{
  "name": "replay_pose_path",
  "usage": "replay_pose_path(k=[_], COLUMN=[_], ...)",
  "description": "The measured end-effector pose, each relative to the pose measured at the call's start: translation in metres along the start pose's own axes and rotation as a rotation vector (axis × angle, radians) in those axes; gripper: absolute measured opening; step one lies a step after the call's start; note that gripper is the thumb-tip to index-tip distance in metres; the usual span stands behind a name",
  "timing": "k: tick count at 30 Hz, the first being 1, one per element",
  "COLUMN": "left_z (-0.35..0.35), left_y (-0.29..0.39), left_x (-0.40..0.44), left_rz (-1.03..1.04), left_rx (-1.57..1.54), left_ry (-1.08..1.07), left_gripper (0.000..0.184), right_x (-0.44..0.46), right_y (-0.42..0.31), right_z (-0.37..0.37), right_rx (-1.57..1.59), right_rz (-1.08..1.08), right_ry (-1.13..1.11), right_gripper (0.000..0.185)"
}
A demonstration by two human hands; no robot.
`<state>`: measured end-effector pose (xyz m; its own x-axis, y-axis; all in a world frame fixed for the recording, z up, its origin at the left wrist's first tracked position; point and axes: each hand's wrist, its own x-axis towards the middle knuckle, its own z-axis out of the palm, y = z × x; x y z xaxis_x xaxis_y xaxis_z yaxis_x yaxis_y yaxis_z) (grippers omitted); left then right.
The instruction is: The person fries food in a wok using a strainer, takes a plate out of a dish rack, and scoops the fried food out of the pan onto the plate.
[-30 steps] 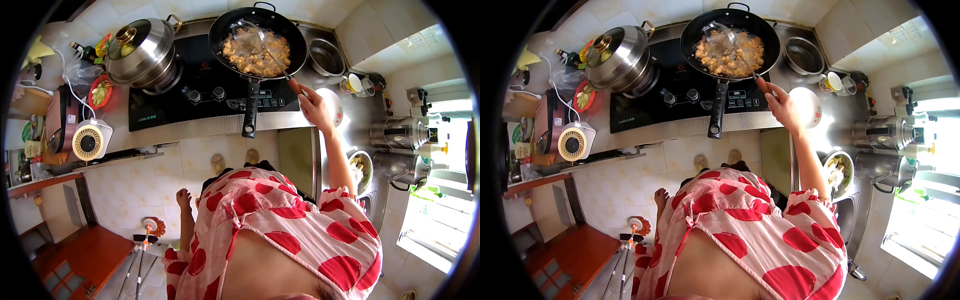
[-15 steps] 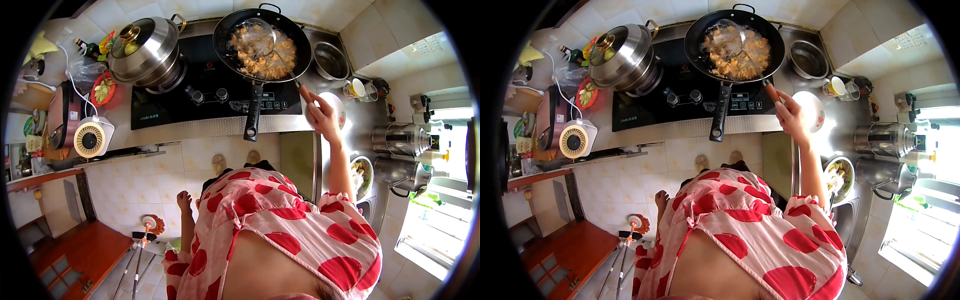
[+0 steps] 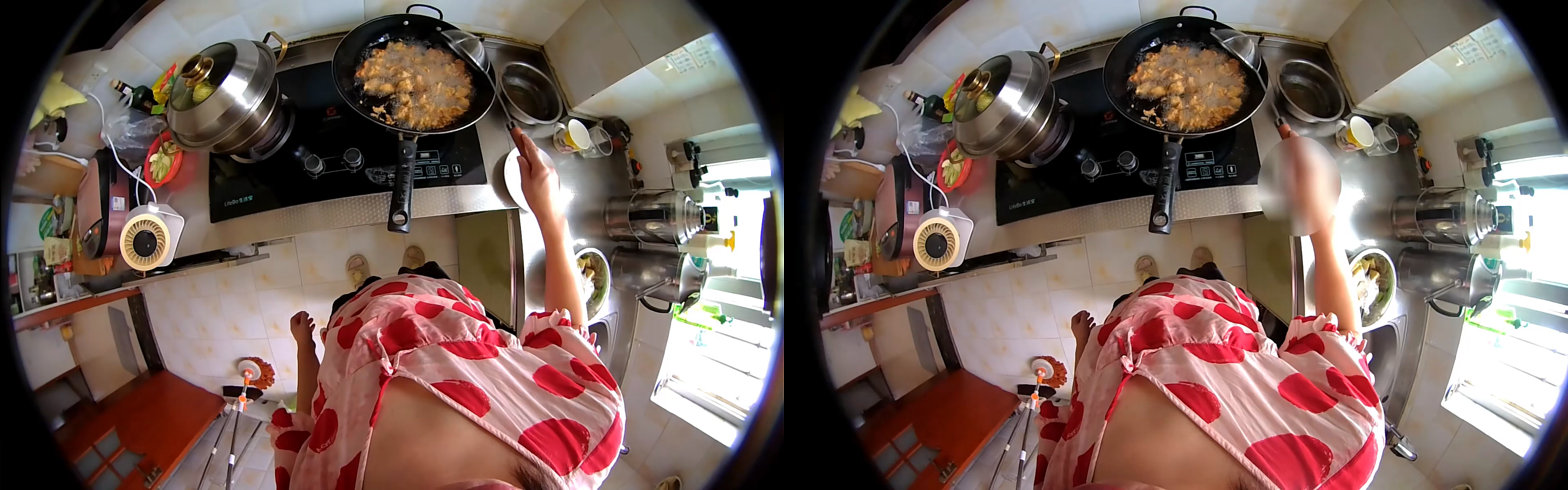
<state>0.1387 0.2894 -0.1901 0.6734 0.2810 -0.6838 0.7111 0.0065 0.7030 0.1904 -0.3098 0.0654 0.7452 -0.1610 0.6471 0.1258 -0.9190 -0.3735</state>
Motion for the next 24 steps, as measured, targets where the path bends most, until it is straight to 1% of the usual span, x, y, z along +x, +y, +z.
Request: replay_pose_path(k=[1, 2, 3, 5, 6, 9, 10, 13, 14, 17, 18, 20, 21, 24], left_z=[0.000, 0.001, 0.002, 0.000, -0.001, -0.002, -0.002, -0.002, -0.003, 0.000, 0.001, 0.001, 0.001, -0.002], left_y=[0.000, 0.000, -0.001, -0.003, -0.003, -0.005, -0.006, -0.006, -0.005, -0.003, -0.002, 0.000, 0.001, 0.001], left_x=[0.000, 0.000, -0.001, -0.004, -0.005, -0.008, -0.009, -0.008, -0.007, -0.003, -0.003, -0.002, -0.003, -0.005], left_rz=[-0.005, -0.010, -0.011, -0.013, -0.013, 0.000, 0.009, 0.028, 0.039, 0.010, 0.009, 0.005, 0.005, 0.006], left_rx=[0.005, 0.006, 0.002, -0.018, -0.017, 0.026, 0.020, 0.014, 0.012, -0.003, -0.004, 0.010, 0.008, 0.000], left_ry=[0.004, 0.010, 0.013, 0.014, 0.015, 0.024, 0.024, 0.014, 0.004, 0.019, 0.020, 0.014, 0.015, 0.020], left_gripper=[0.023, 0.022, 0.022, 0.022, 0.022, 0.022, 0.022, 0.022, 0.022, 0.022, 0.022, 0.021, 0.021, 0.022], right_x=[-0.006, -0.015, -0.016, -0.017, -0.018, -0.021, -0.015, 0.003, 0.001, 0.004, 0.004, 0.006, 0.009, 0.009], right_y=[0.004, 0.005, 0.001, -0.007, -0.006, -0.012, -0.025, -0.062, -0.065, -0.074, -0.073, -0.076, -0.080, -0.079], right_z=[0.004, 0.005, 0.003, -0.001, -0.003, -0.010, -0.015, -0.030, -0.030, -0.031, -0.030, -0.032, -0.036, -0.044], right_rx=[-0.007, 0.329, 0.544, 0.940, 1.026, 1.105, 1.056, 0.912, 0.833, 0.735, 0.603, 0.470, 0.525, 0.582], right_rz=[-0.013, 0.291, 0.443, 0.818, 0.867, 0.898, 0.882, 0.799, 0.709, 0.578, 0.516, 0.455, 0.513, 0.531], right_ry=[0.003, -0.102, -0.180, -0.250, -0.269, -0.308, -0.354, -0.453, -0.465, -0.501, -0.475, -0.449, -0.401, -0.360], right_gripper=[0.039, 0.039, 0.040, 0.041, 0.041, 0.042, 0.042, 0.042, 0.042, 0.041, 0.040, 0.040, 0.040, 0.039])
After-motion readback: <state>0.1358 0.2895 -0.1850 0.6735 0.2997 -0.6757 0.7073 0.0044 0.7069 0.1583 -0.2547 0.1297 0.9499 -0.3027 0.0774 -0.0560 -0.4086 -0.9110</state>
